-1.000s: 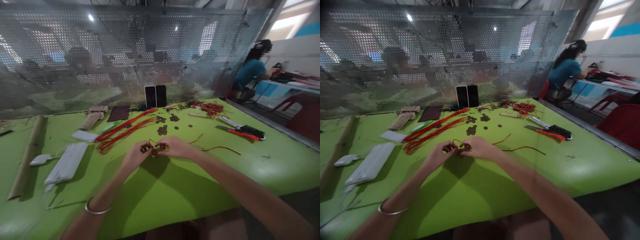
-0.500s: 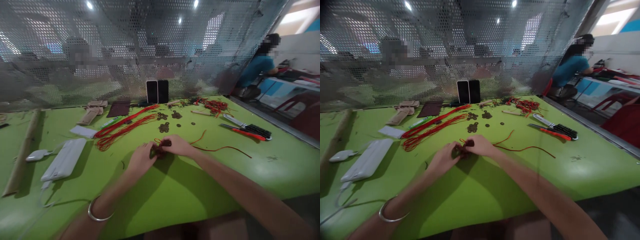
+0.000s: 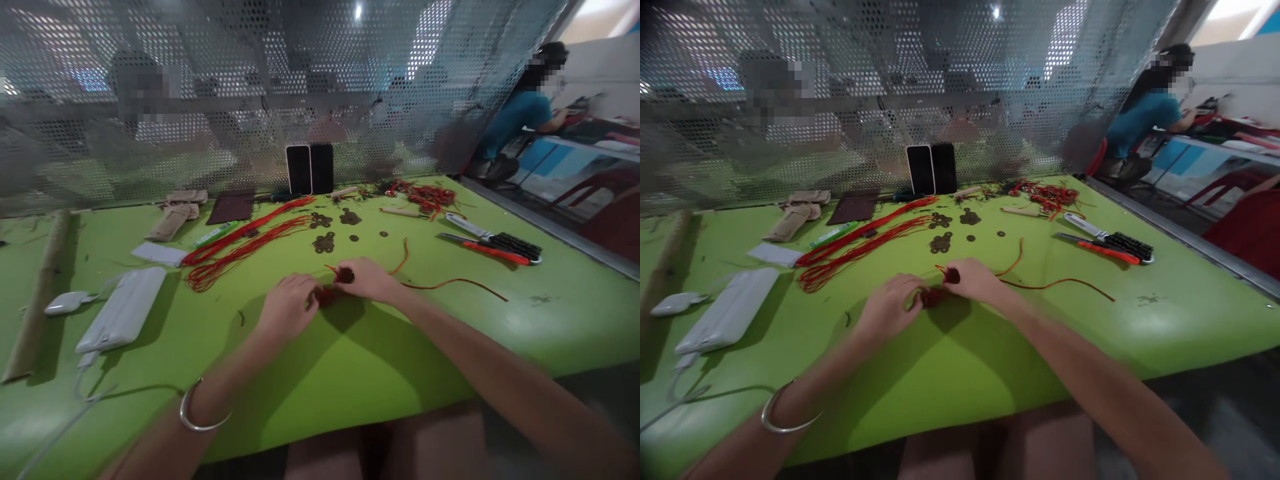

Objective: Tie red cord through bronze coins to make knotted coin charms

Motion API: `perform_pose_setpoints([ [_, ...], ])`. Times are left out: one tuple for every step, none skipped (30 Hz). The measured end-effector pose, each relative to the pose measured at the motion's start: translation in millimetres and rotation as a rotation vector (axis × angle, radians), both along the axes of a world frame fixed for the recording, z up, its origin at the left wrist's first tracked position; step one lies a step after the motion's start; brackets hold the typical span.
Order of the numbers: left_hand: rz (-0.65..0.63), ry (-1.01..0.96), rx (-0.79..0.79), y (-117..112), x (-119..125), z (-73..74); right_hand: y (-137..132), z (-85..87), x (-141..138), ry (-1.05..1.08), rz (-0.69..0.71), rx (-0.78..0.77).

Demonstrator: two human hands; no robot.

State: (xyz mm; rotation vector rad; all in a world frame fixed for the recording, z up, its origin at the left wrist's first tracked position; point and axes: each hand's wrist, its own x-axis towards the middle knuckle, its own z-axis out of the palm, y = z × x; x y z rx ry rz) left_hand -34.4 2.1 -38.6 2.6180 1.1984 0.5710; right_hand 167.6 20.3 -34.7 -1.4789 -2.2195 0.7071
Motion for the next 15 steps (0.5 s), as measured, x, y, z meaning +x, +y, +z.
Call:
perform_pose_setpoints([
  [0.009,-0.004,-0.004,-2.4,3.1,-0.7,-0.7,0.3,-0.7,-0.004,-0.008,-0.009],
  [0.011,-0.002,-0.013,-4.5,5.8,-1.5,-1.2,0.3,-1.0,-0.001,-0.009,-0.016],
  [0.011,0.005,-0.024,-5.9,8.0,-2.2,-1.4,0.0,-0.8,0.006,-0.003,-0.020],
  [0.008,0.014,-0.036,-6.6,9.5,-2.8,-1.4,-0.5,0.0,0.014,0.007,-0.018],
  [0.008,0.020,-0.049,-6.7,10.2,-3.1,-1.5,-1.1,1.3,0.018,0.018,-0.011],
  [0.009,0.022,-0.059,-6.4,10.4,-3.3,-1.6,-1.7,2.9,0.013,0.025,-0.004],
  [0.008,0.020,-0.070,-5.6,10.1,-3.3,-1.9,-2.3,4.7,0.000,0.026,0.002],
  [0.004,0.016,-0.081,-4.7,9.6,-3.2,-2.6,-2.6,6.3,-0.019,0.015,0.013],
  [0.001,0.009,-0.090,-3.7,8.9,-3.1,-3.6,-2.4,7.7,-0.040,-0.010,0.042],
  [-0.002,0.000,-0.096,-2.8,8.4,-3.1,-4.9,-1.9,8.7,-0.056,-0.042,0.093],
  [-0.006,-0.008,-0.100,-2.0,7.9,-3.2,-6.6,-0.8,9.2,-0.063,-0.072,0.167],
  [-0.013,-0.016,-0.105,-1.3,7.6,-3.6,-8.5,0.5,9.1,-0.059,-0.090,0.257],
  [-0.018,-0.025,-0.113,-0.8,7.5,-4.3,-10.4,2.1,8.7,-0.046,-0.088,0.350],
  [-0.019,-0.038,-0.124,-0.4,7.4,-5.1,-12.2,3.4,7.8,-0.029,-0.061,0.423],
  [-0.014,-0.052,-0.140,-0.1,7.4,-6.0,-13.6,4.4,6.8,-0.014,-0.012,0.462],
])
